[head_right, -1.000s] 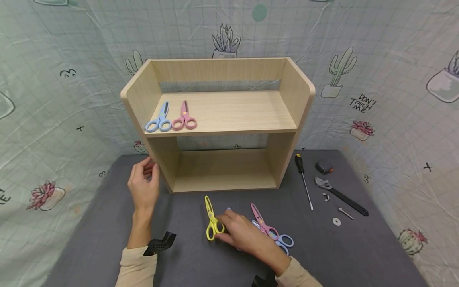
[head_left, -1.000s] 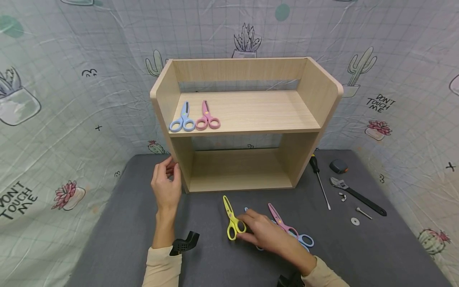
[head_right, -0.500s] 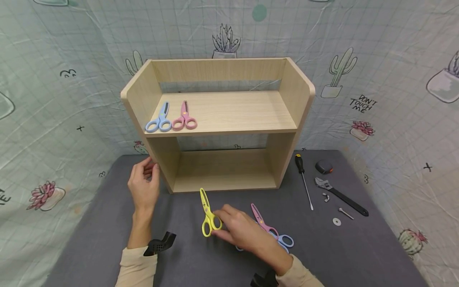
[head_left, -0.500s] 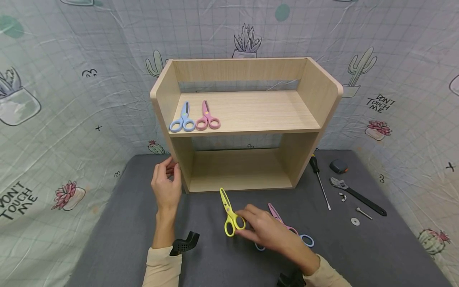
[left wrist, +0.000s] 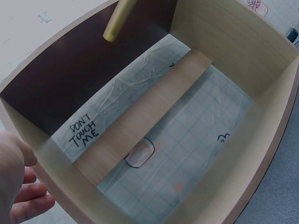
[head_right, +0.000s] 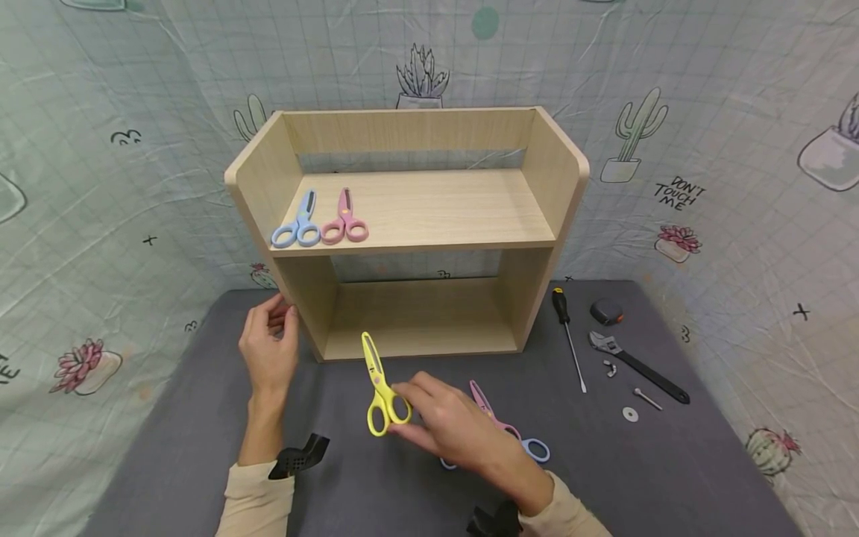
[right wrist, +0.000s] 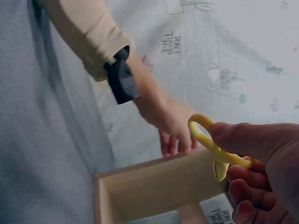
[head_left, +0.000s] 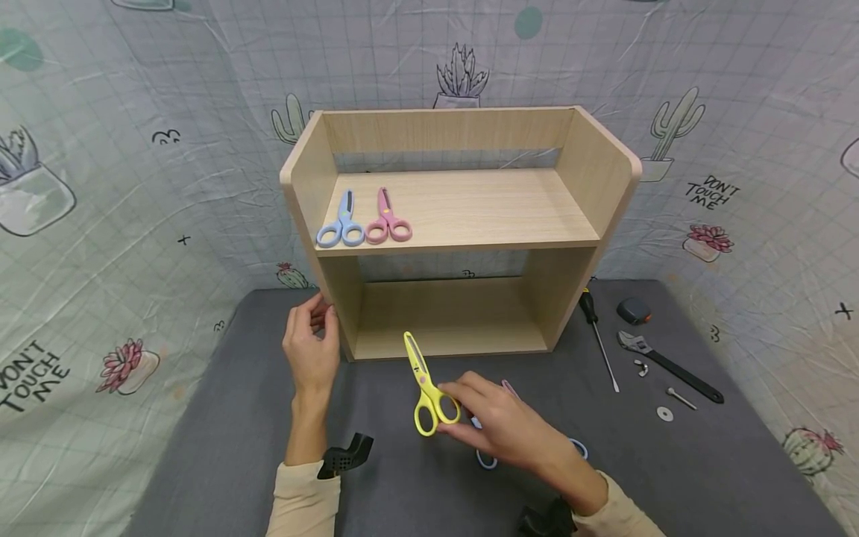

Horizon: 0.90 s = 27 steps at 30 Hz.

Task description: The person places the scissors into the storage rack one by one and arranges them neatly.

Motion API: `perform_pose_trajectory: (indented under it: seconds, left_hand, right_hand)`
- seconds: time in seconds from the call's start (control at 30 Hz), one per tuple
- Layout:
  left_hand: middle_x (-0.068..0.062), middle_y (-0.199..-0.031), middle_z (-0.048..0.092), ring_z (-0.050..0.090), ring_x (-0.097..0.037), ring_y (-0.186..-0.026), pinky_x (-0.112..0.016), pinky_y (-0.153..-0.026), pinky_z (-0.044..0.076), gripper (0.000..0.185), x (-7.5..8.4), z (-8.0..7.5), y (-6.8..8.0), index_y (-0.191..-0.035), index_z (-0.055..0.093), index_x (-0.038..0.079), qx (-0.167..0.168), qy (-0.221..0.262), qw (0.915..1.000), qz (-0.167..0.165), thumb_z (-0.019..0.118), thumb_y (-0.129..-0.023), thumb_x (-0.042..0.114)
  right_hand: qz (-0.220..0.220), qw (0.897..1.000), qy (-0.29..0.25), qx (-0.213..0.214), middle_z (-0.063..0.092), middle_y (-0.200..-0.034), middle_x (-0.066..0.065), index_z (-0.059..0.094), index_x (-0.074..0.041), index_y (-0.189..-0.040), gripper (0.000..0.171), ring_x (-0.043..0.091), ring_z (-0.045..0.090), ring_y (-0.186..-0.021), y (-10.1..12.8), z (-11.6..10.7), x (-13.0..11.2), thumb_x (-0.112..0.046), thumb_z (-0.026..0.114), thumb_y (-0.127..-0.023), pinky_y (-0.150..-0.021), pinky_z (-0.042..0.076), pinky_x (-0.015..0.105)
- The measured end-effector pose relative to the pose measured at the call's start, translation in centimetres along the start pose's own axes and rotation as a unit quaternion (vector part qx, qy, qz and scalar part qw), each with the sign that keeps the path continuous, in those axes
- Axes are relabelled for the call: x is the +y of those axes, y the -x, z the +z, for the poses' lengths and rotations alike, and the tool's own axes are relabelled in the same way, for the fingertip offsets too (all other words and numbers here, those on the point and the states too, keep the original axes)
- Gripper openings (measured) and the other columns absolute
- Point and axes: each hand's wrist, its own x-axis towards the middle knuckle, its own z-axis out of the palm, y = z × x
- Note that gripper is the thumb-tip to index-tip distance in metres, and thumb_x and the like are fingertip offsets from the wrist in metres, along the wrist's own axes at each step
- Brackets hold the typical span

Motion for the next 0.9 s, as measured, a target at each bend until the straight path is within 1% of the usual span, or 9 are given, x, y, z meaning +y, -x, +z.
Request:
perform_pose_trajectory:
  seconds: [0.17,0.33,0.53,0.77,0.9]
  left_hand:
    - [-0.024,-0.098,0.064,0.065,-0.033,-0.081,-0.004,-0.074,0.046,0.026,0.0,0.0,0.0,-0.119,0.066,-0.008,-0.001,-0.004,1.0000,-0.001,0.063,-0.097,0.007]
    - [-0.024,-0.099,0.064,0.065,-0.034,-0.082,-0.004,-0.074,0.045,0.027,0.1,-0.1,0.0,-0.119,0.066,-0.008,-0.004,-0.008,1.0000,0.000,0.063,-0.097,0.006]
    - [-0.025,-0.099,0.064,0.065,-0.034,-0.082,-0.004,-0.074,0.045,0.027,0.0,0.0,0.0,-0.119,0.066,-0.009,-0.003,-0.011,0.9999,0.002,0.063,-0.097,0.006]
    - [-0.024,-0.098,0.064,0.066,-0.034,-0.082,-0.004,-0.073,0.045,0.026,0.1,0.0,0.1,-0.118,0.066,-0.009,-0.001,-0.010,0.9999,0.004,0.064,-0.096,0.005]
    - [-0.024,-0.098,0.064,0.066,-0.034,-0.081,-0.004,-0.073,0.045,0.026,0.2,0.0,0.0,-0.119,0.066,-0.009,0.000,-0.008,1.0000,0.005,0.064,-0.096,0.005]
  right_hand:
    - [-0.029,0.999,-0.002,0.033,0.059,-0.099,-0.004,0.066,-0.006,-0.120,0.048,0.002,0.058,-0.075,-0.7,-0.8,-0.2,-0.024,0.085,-0.080,-0.066,0.045,0.006]
    - [-0.038,0.998,-0.008,0.049,0.060,-0.099,-0.003,0.066,-0.004,-0.120,0.051,0.003,0.057,-0.076,-1.2,-1.4,-0.3,-0.023,0.087,-0.077,-0.069,0.049,0.009]
    - [-0.050,0.996,-0.004,0.068,0.060,-0.098,0.000,0.066,-0.003,-0.119,0.048,0.006,0.056,-0.074,-2.2,-2.3,-0.4,-0.024,0.085,-0.080,-0.068,0.049,0.012]
    - [-0.045,0.994,-0.011,0.094,0.062,-0.096,0.002,0.067,-0.001,-0.119,0.043,0.007,0.059,-0.074,-3.4,-3.7,-0.2,-0.033,0.075,-0.090,-0.069,0.053,0.013]
    - [-0.048,0.993,-0.027,0.108,0.062,-0.096,0.004,0.067,0.001,-0.120,0.044,0.009,0.059,-0.075,-4.3,-4.4,0.1,-0.028,0.078,-0.088,-0.069,0.054,0.014]
